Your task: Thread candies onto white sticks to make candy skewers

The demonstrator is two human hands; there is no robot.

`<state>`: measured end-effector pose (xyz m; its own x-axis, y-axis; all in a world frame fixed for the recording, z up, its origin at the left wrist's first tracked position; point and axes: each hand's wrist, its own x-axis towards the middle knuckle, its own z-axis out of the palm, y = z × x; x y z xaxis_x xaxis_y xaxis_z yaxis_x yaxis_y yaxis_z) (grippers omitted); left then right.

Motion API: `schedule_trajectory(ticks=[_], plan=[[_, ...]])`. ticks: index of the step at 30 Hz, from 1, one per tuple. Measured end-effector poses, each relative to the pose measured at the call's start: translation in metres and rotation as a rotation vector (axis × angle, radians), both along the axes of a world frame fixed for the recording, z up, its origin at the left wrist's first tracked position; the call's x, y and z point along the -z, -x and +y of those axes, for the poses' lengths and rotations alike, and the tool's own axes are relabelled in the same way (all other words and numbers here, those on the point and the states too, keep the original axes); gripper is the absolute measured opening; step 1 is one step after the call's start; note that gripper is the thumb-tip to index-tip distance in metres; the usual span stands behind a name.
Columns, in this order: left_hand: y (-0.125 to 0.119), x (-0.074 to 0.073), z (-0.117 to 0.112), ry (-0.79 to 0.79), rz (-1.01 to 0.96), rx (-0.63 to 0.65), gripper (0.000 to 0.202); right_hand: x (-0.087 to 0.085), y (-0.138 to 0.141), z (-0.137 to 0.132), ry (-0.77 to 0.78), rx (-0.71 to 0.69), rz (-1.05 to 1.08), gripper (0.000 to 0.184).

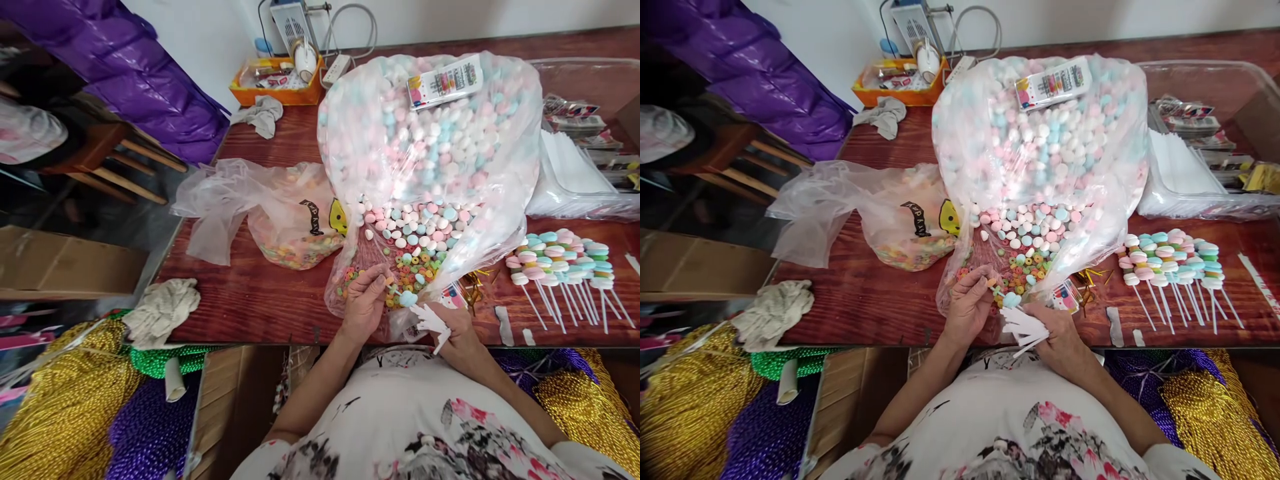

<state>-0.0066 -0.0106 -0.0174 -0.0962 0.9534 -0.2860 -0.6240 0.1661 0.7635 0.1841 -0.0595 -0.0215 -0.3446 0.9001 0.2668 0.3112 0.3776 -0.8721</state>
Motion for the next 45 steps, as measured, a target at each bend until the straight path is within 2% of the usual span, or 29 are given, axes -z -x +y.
schedule_trajectory(ticks=[12, 17, 20, 22, 25, 27, 29, 32, 34, 36, 38, 40, 43, 45], plan=[[0.006, 0.005, 0.006, 0.062, -0.089, 0.010, 0.022, 0.001, -0.006, -0.002, 0.067, 0.010, -0.067, 0.028], [0.003, 0.006, 0.007, 0.093, -0.150, 0.063, 0.023, 0.001, -0.007, -0.003, 0.030, 0.030, -0.036, 0.030], [0.010, 0.004, 0.008, 0.048, -0.094, 0.089, 0.023, 0.000, -0.013, -0.002, 0.065, 0.064, -0.033, 0.027], [0.021, 0.001, 0.012, -0.048, 0.110, 0.047, 0.020, 0.002, -0.023, -0.001, 0.086, 0.168, -0.041, 0.023], [0.040, 0.000, 0.029, -0.296, 0.691, 0.012, 0.011, 0.006, -0.041, 0.001, 0.102, 0.349, -0.033, 0.019], [0.044, 0.001, 0.048, -0.453, 1.037, 0.143, 0.011, 0.006, -0.046, 0.002, 0.114, 0.387, -0.031, 0.018], [0.040, 0.004, 0.070, -0.552, 1.249, 0.349, 0.019, 0.003, -0.044, 0.003, 0.105, 0.353, -0.042, 0.017], [0.029, 0.010, 0.099, -0.588, 1.425, 0.594, 0.021, -0.004, -0.032, 0.004, 0.053, 0.279, -0.045, 0.018], [0.027, 0.012, 0.111, -0.578, 1.460, 0.661, 0.020, -0.007, -0.025, 0.004, 0.026, 0.230, -0.031, 0.021], [0.029, 0.010, 0.112, -0.573, 1.432, 0.636, 0.019, -0.006, -0.023, 0.005, 0.024, 0.184, -0.042, 0.025], [0.034, 0.006, 0.104, -0.531, 1.276, 0.538, 0.015, -0.004, -0.023, 0.007, 0.024, 0.153, -0.062, 0.028], [0.036, 0.002, 0.088, -0.399, 0.997, 0.417, 0.016, -0.002, -0.022, 0.010, 0.019, 0.136, -0.067, 0.030], [0.028, -0.006, 0.058, -0.152, 0.579, 0.284, 0.029, -0.003, -0.016, 0.017, 0.030, 0.104, -0.069, 0.033], [0.019, -0.011, 0.042, -0.084, 0.389, 0.195, 0.029, -0.004, -0.010, 0.022, 0.026, 0.086, -0.090, 0.035]])
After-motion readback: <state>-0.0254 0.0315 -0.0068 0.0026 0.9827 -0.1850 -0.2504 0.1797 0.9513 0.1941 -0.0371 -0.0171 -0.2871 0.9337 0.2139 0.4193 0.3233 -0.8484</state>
